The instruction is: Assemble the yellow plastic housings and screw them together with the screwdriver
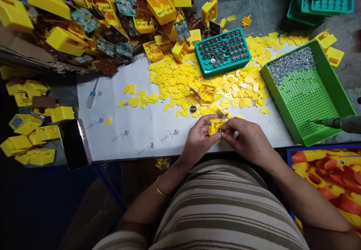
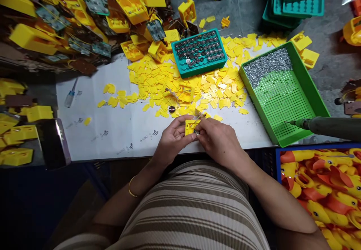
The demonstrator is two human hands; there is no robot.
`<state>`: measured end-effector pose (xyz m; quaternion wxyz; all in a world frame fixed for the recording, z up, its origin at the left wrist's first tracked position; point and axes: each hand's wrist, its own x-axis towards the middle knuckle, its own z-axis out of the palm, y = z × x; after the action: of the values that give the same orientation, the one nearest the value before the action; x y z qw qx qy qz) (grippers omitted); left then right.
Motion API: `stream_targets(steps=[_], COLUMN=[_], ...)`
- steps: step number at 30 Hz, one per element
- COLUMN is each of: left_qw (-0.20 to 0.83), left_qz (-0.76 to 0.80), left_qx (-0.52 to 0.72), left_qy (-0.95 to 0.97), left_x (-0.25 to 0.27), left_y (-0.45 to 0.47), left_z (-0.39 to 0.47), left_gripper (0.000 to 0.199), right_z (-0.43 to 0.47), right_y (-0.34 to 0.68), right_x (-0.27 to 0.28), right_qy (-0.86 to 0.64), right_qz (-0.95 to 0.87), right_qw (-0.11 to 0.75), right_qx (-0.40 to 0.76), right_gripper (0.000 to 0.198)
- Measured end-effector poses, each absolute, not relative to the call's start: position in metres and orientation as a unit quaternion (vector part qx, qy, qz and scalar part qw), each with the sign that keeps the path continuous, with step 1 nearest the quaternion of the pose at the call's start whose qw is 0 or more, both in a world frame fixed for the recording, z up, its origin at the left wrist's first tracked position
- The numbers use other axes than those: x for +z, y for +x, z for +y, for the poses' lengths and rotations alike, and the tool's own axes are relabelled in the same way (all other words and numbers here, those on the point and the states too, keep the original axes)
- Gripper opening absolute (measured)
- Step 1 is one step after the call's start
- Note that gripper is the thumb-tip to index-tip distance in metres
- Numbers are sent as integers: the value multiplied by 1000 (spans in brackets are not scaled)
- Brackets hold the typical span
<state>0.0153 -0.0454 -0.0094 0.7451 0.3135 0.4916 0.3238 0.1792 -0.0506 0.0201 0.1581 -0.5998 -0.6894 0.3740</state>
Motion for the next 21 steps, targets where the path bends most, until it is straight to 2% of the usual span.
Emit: stream_targets(steps=[3,7,9,11,13,15,17,21], left_qw=[746,752,763,774,791,814,840,878], left_qz=[494,486,476,462,450,435,409,353], left_qx=[330,349,358,364,352,327,298,255], left_qy=[302,276,252,233,219,204,194,198], left_x=[-10,-8,-8,-8,-6,-3,2,9], left_y=[16,19,20,19,16,13,10,8], left_z=[-45,-45,-45,-44,-43,-42,-41,-42], left_gripper=[45,46,48,48,45,44,44,39], right_z=[-48,-48,-50,-52,-52,-50,-46,-37], right_y=[180,180,180,183,189,197,202,200], right_x=[25,24,24,25,27,26,21,7], right_qy=[-581,-569,-556,-534,-538,-581,-604,-540], right_qz=[-720,-725,-721,-699,-637,-551,-479,-374], right_qw=[119,146,189,267,365,414,393,308], right_qx=[359,359,366,394,415,433,501,688], right_gripper=[10,12,15,17,16,18,31,53])
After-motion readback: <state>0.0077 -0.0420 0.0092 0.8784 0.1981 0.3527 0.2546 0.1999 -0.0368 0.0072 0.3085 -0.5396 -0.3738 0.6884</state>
